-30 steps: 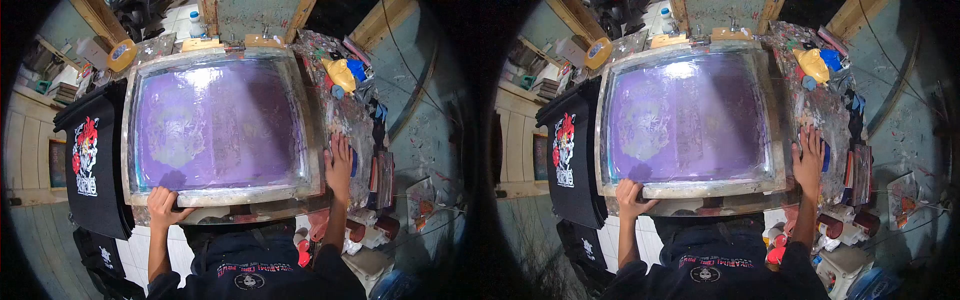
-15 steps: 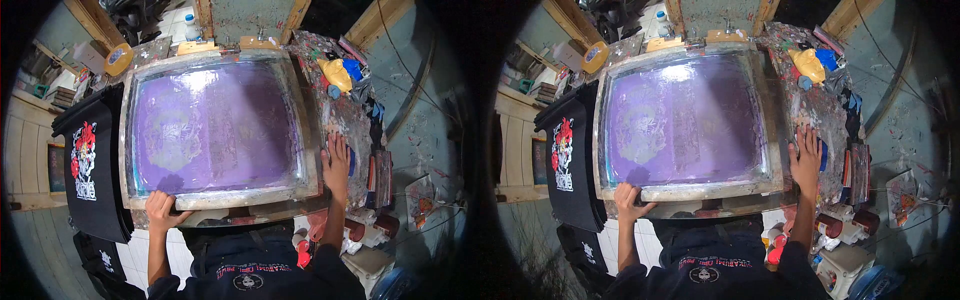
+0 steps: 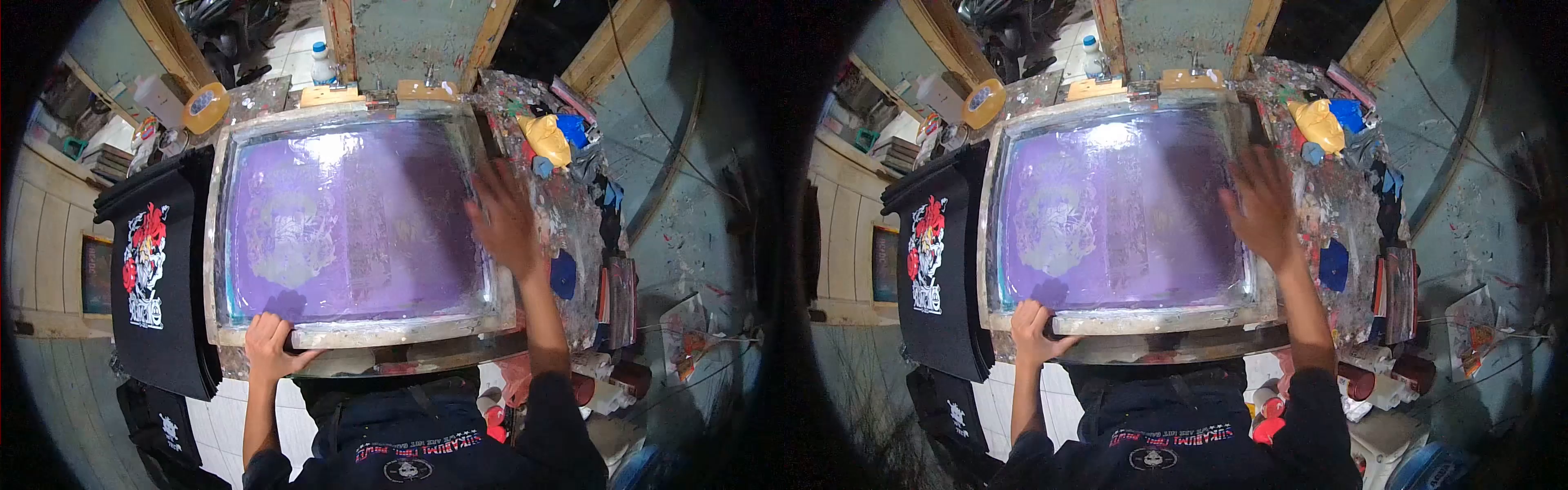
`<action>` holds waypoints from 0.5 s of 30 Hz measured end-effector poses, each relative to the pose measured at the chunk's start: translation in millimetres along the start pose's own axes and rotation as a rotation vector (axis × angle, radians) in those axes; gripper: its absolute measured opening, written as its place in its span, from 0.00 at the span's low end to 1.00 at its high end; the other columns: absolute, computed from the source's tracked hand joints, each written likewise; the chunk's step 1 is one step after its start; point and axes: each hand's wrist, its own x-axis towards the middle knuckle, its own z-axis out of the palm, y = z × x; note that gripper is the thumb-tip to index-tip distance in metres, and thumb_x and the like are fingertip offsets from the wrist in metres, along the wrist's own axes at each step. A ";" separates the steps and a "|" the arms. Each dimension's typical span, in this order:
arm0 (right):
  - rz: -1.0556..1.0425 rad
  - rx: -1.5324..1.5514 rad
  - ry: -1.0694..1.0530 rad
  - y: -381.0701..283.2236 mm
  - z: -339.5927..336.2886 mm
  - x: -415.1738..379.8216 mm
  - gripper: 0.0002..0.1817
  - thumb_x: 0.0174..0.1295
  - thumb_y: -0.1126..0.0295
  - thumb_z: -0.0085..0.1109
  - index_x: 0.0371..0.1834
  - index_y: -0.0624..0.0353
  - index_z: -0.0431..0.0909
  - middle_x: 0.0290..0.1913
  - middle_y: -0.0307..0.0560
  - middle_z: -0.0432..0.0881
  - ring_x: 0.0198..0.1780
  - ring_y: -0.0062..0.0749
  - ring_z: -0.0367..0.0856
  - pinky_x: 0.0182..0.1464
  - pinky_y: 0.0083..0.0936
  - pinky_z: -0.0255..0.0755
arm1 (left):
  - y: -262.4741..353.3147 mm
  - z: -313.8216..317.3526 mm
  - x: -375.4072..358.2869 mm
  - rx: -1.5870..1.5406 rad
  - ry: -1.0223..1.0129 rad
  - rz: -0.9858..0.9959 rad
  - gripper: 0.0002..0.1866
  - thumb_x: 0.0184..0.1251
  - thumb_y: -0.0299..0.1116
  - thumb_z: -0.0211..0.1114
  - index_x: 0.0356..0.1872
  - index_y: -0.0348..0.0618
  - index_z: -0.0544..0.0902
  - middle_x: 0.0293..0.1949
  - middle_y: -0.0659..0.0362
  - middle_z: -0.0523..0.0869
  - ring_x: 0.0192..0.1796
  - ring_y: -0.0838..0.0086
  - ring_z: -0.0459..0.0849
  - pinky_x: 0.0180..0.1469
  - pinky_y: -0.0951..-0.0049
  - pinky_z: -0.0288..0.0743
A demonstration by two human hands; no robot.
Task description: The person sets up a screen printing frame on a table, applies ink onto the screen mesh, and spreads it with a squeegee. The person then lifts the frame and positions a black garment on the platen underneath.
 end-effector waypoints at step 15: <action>0.008 -0.192 -0.181 -6.6 76.3 67.7 0.35 0.77 0.44 0.46 0.78 0.57 0.72 0.80 0.54 0.70 0.85 0.49 0.57 0.86 0.54 0.38 | -1.3 0.5 -2.9 -0.001 -0.015 -0.036 0.35 0.31 0.56 0.91 0.25 0.42 0.76 0.28 0.57 0.72 0.32 0.60 0.74 0.37 0.61 0.66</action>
